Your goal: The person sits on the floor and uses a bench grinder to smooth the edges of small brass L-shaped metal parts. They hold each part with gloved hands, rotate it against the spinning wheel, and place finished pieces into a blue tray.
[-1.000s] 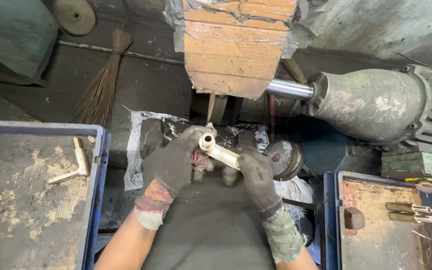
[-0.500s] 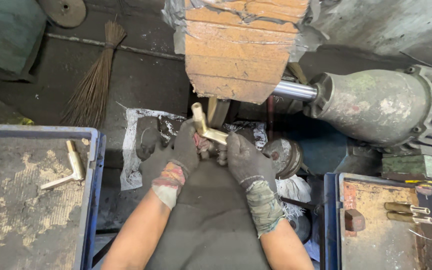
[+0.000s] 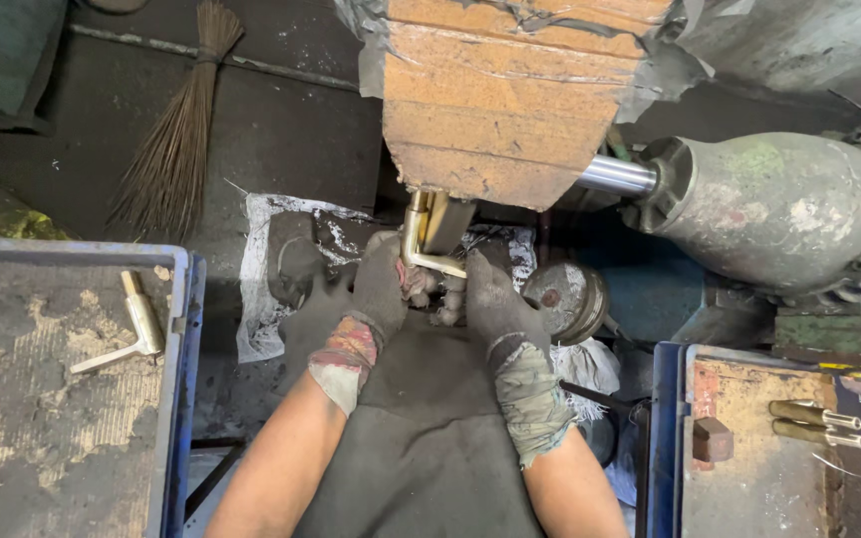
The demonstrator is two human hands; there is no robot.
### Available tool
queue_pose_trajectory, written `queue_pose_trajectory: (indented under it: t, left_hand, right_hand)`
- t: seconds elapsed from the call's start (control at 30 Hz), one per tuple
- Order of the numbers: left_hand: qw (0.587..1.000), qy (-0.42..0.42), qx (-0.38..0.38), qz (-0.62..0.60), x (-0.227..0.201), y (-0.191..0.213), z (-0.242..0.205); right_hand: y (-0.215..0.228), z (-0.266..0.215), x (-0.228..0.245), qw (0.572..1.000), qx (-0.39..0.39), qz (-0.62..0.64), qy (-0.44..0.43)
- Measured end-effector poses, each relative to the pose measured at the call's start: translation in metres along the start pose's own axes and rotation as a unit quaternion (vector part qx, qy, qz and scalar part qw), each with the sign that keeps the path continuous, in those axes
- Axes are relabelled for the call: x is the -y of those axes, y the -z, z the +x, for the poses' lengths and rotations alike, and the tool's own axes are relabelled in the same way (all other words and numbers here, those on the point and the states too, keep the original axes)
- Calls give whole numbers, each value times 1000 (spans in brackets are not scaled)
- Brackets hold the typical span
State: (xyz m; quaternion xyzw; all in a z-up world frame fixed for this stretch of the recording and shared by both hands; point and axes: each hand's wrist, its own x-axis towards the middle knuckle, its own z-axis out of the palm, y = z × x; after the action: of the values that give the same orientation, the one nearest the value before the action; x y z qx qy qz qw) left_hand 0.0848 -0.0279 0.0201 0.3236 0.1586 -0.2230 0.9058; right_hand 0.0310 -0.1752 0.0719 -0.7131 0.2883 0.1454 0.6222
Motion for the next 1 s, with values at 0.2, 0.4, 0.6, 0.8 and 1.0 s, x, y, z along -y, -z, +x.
queue_pose_trajectory:
  t: [0.2, 0.4, 0.6, 0.8, 1.0]
  left_hand:
    - [998, 35, -54, 3, 5, 7, 15]
    - [999, -2, -27, -37, 13, 11, 18]
    - [991, 47, 28, -123, 19, 22, 16]
    - [992, -3, 83, -95, 36, 36, 36]
    - [999, 22, -34, -33, 33, 28, 20]
  right_hand:
    - [-4, 27, -9, 972, 7, 206, -116]
    - [-3, 27, -15, 982, 20, 184, -37]
    - [4, -44, 5, 879, -156, -355, 277]
    - [-10, -82, 37, 889, -193, -327, 257]
    - [-13, -56, 32, 954, -156, -211, 142]
